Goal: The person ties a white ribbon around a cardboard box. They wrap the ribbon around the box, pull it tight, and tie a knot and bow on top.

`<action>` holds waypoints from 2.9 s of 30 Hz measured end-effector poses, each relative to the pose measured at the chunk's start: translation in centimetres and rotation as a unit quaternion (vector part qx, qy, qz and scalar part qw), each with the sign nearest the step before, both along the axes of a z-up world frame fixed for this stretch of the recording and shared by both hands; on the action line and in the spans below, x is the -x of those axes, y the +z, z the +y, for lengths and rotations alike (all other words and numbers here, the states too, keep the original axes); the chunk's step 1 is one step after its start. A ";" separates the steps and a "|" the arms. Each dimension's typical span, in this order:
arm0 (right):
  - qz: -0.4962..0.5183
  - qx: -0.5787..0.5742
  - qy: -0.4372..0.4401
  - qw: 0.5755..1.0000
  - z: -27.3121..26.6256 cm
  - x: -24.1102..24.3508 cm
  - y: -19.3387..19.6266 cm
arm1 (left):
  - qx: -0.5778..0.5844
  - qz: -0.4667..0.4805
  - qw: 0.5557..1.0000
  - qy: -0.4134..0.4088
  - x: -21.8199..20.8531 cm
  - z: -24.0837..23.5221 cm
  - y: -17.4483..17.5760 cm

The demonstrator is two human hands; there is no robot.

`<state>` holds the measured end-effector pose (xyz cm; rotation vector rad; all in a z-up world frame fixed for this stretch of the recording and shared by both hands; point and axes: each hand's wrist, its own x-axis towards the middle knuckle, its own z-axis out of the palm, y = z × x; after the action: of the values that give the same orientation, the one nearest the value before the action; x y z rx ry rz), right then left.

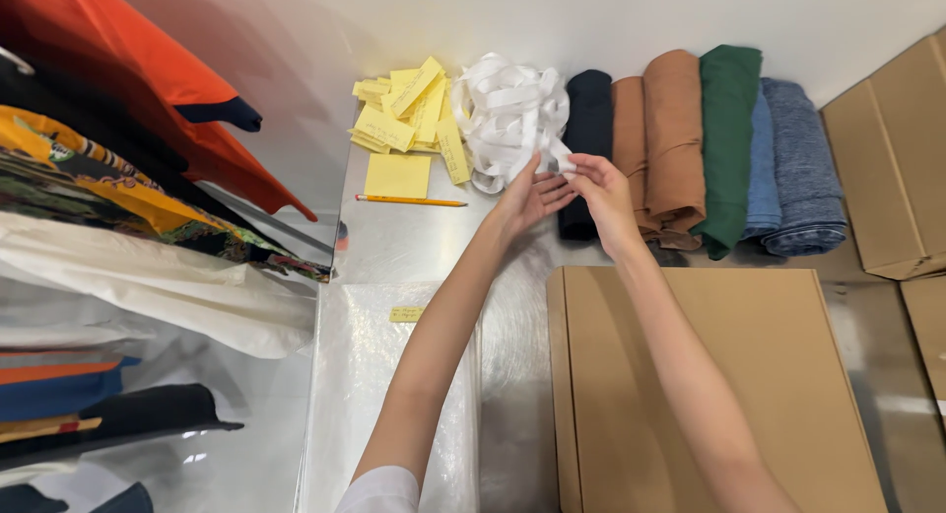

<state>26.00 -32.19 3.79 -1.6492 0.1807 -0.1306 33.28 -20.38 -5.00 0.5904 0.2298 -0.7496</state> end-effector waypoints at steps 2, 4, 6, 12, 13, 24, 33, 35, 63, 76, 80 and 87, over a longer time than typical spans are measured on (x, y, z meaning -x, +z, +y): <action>-0.019 0.015 -0.012 1.000 -1.1 0.6 0.6 | 0.017 0.003 1.000 0.006 -1.0 -0.5 0.6; -0.036 0.030 -0.024 0.999 -2.2 2.1 1.8 | 0.033 0.007 0.999 0.012 -1.5 -0.9 1.7; -0.038 0.037 -0.015 0.998 -2.9 3.9 3.8 | 0.047 0.006 0.998 0.039 -1.8 -0.9 3.4; 0.031 0.036 -0.059 0.997 -6.3 9.0 6.2 | 0.030 0.040 0.994 0.094 -6.4 -3.8 -1.4; 0.026 0.038 -0.066 0.997 -8.1 9.6 6.3 | 0.032 0.035 0.995 0.087 -7.0 -4.0 -1.5; 0.213 0.128 0.165 0.955 -16.7 18.4 12.9 | -0.128 -0.083 0.981 0.121 -1.9 -7.3 8.5; 0.190 0.177 0.172 0.950 -19.0 19.2 6.2 | -0.235 -0.115 0.953 0.153 -1.5 -10.7 1.1; 0.178 0.168 0.146 0.958 -17.6 19.4 7.0 | -0.225 -0.128 0.955 0.143 2.5 -12.1 1.6; 0.075 -0.372 0.028 0.925 -31.0 25.4 -1.6 | -0.654 -0.299 0.659 0.220 33.5 -11.5 5.2; 0.003 -0.011 0.063 0.998 -22.2 33.7 1.5 | -0.782 -0.325 0.523 0.097 38.8 -13.4 0.5; -0.096 0.024 -0.012 0.995 -18.8 39.2 5.7 | -0.652 -0.354 0.662 0.104 41.3 -11.3 -0.2; -0.140 0.102 -0.001 0.985 -14.2 49.7 8.9 | -0.579 -0.438 0.676 0.125 48.8 -7.6 5.0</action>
<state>-23.72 -46.43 12.68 -1.8136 -0.0464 -0.3907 -15.55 -27.99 -0.04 2.0230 -0.1630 0.1315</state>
